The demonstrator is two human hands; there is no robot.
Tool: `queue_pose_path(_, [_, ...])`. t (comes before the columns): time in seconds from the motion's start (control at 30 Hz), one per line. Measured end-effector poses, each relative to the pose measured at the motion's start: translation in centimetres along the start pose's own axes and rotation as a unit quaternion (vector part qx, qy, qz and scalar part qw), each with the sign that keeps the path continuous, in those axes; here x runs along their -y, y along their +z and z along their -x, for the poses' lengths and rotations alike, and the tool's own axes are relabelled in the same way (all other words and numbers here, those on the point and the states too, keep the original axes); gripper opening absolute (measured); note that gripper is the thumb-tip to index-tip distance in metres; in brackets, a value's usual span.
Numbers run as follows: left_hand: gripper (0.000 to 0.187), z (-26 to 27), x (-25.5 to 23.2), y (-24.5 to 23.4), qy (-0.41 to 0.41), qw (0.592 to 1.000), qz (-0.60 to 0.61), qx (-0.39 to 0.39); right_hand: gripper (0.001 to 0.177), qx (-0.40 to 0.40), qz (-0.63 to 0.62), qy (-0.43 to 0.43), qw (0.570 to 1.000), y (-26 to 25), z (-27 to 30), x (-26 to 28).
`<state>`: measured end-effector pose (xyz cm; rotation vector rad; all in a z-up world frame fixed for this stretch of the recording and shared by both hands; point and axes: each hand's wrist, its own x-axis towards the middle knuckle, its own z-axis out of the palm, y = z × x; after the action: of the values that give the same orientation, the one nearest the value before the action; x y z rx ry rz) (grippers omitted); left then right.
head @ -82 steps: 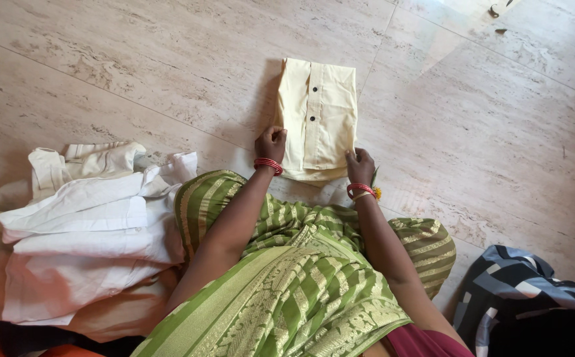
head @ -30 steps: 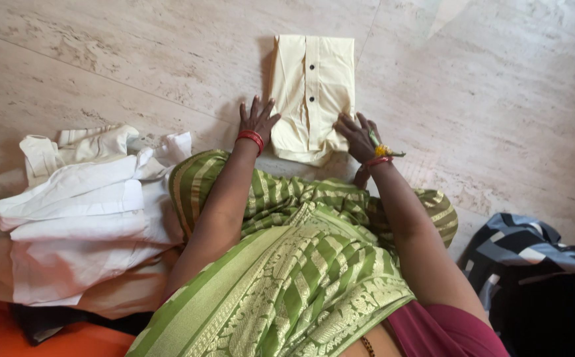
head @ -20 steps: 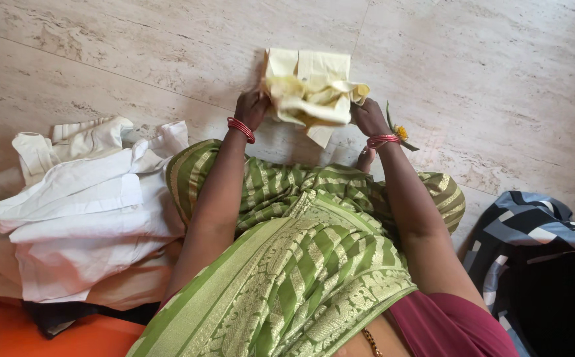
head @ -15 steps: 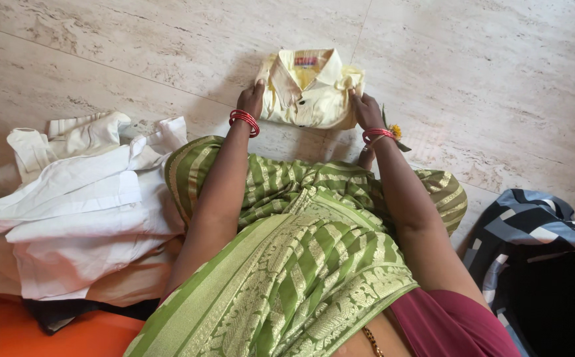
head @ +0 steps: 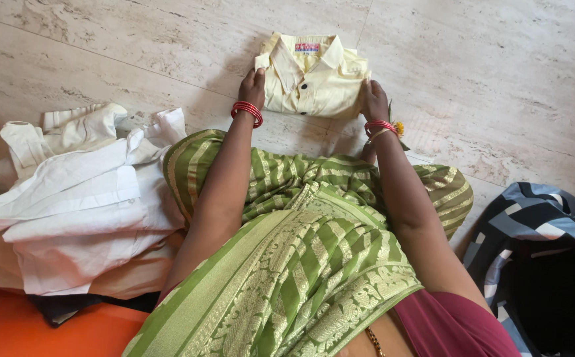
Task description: The person buttons two shirts and then folds the shirts by hand while sitting on the floor.
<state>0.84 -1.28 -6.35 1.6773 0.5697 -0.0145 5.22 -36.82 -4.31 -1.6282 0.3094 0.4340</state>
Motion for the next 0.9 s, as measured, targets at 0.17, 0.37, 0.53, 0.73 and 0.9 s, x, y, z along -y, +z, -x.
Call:
queue_pose_path(0.17, [0.07, 0.8, -1.2, 0.4, 0.089, 0.989, -0.038, -0.109, 0.032, -0.214, 0.201, -0.084, 0.952, 0.9, 3.1, 3.7])
queue_pose_path(0.37, [0.023, 6.5, -3.9, 3.0, 0.146, 0.895, -0.42, -0.035, 0.015, -0.066, 0.374, -0.318, 0.868, 5.7, 8.0, 6.8])
queue_pose_path(0.53, [0.076, 10.5, -3.1, 7.6, 0.22, 0.791, -0.569, 0.043, 0.038, -0.027, 0.504, -0.347, 0.791, 8.8, 9.3, 4.8])
queue_pose_path(0.73, [0.073, 8.5, -6.3, 5.1, 0.175, 0.824, -0.523, 0.129, 0.085, -0.013, 0.572, -0.195, 0.797, 7.3, 6.7, 2.4])
queue_pose_path(0.9, [0.062, 6.8, -9.0, 4.2, 0.111, 0.817, -0.541, 0.166, 0.092, 0.028, 0.586, -0.172, 0.792, 7.6, 6.1, 4.9])
